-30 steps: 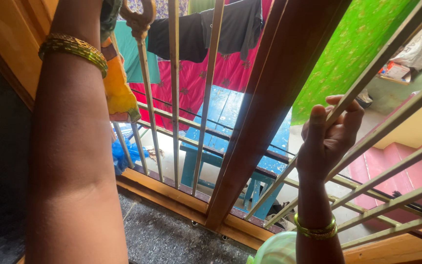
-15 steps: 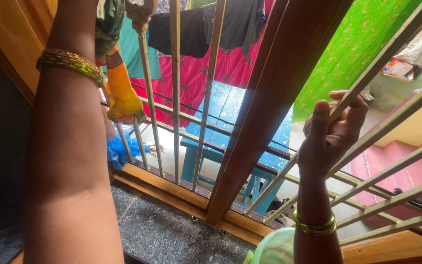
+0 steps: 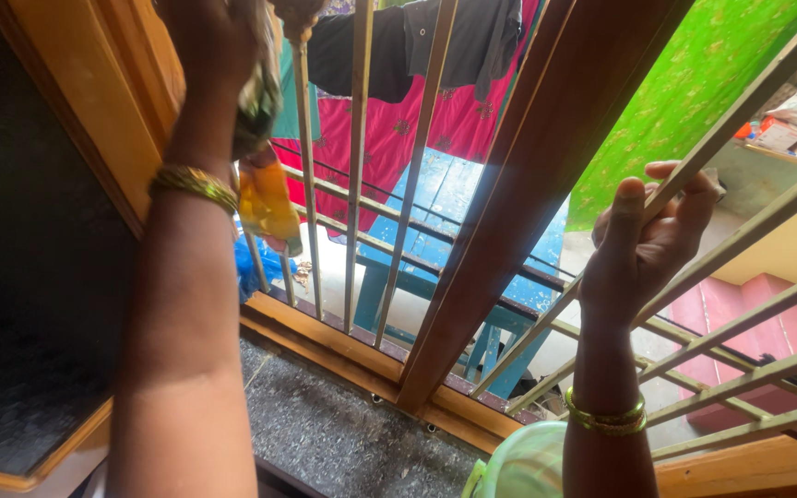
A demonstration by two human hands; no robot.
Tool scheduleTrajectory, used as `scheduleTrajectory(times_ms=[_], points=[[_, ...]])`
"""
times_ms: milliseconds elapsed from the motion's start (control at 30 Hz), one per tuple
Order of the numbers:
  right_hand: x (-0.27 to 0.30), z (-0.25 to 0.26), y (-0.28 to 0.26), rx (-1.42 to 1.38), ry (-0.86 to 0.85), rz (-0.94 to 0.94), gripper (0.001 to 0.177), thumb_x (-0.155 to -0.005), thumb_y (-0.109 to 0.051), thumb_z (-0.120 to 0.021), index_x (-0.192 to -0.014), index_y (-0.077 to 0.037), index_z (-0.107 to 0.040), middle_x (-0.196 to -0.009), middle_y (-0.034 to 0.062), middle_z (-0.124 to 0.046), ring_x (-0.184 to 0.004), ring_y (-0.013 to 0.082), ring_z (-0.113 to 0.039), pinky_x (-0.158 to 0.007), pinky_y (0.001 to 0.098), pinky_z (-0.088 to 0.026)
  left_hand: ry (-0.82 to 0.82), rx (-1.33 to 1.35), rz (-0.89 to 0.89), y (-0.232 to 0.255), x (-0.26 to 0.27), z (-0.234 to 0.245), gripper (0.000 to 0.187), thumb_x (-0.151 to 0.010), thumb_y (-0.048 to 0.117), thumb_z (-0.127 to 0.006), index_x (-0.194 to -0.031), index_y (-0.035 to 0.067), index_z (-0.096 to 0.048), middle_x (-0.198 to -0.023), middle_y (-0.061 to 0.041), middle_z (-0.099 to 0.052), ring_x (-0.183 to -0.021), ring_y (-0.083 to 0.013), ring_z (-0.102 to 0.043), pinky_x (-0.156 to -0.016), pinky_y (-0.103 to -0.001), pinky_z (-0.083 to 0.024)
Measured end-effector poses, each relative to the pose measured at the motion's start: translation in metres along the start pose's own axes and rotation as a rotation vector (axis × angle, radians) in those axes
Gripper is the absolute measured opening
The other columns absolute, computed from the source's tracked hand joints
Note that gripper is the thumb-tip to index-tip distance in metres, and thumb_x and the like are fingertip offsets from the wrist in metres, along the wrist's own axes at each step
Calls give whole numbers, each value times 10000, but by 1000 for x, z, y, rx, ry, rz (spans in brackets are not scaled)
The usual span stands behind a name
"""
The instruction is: The person wipes the metal bars of a window grille with a cloth, moving systematically across the bars. The person occasionally dips the cloth into a nearby bucket of water to re-wet it before continuing to wipe the grille.
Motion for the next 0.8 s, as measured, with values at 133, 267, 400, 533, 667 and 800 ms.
scheduleTrajectory(times_ms=[133, 267, 400, 533, 667, 800], points=[[0, 2, 3, -2, -3, -10, 268, -1195, -283, -694, -1257, -113, -497, -812, -22, -452, -565, 30, -423, -497, 174, -264, -27, 31, -25, -5, 22, 2, 328, -937, 172, -699, -1176, 10, -542, -1104, -225, -558, -1053, -397, -551, -899, -543, -443], [-1, 3, 5, -6, -9, -8, 268, -1200, -276, -696, -1266, -111, -496, -837, -23, -450, -577, 31, -431, -501, 176, -281, -99, -66, 44, -6, 34, -1, 540, -946, 159, -674, -1412, 50, -424, -1347, -261, -455, -1251, -416, -493, -1022, -573, -420], [-1, 3, 5, -7, -16, 15, 267, -1191, -270, -691, -1266, -108, -492, -864, -24, -456, -577, 29, -436, -489, 172, -287, -77, -163, 58, 3, 45, 5, 709, -949, 203, -680, -1537, 28, -325, -1514, -320, -360, -1364, -502, -426, -1071, -606, -376], [-1, 2, 5, 0, -18, 27, 279, -1191, -270, -688, -1284, -99, -488, -903, -12, -490, -603, 32, -464, -507, 172, -311, -146, -242, 144, 7, 76, 16, 741, -995, 262, -688, -1612, 98, -312, -1570, -315, -295, -1432, -508, -389, -1147, -634, -331], [0, 2, 4, 7, -20, 41, 287, -1193, -262, -687, -1300, -91, -482, -1005, 0, -512, -633, 35, -477, -518, 176, -334, -216, -263, 199, 15, 122, 35, 767, -997, 242, -655, -1622, 25, -267, -1590, -375, -232, -1435, -498, -365, -1192, -656, -285], [-1, 2, 5, 14, -31, 57, 266, -1208, -235, -678, -1303, -91, -476, -1025, 4, -527, -642, 41, -487, -522, 182, -345, -285, -66, 523, 13, 157, 44, 852, -924, 371, -668, -1515, -123, -302, -1527, -280, -315, -1461, -436, -342, -1220, -694, -184]])
Point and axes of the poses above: each hand's wrist, its own x-axis away from the middle knuckle, its own z-axis out of the back of the hand, y = z × x, the point moved 6 cm from there along -x, towards the middle knuckle
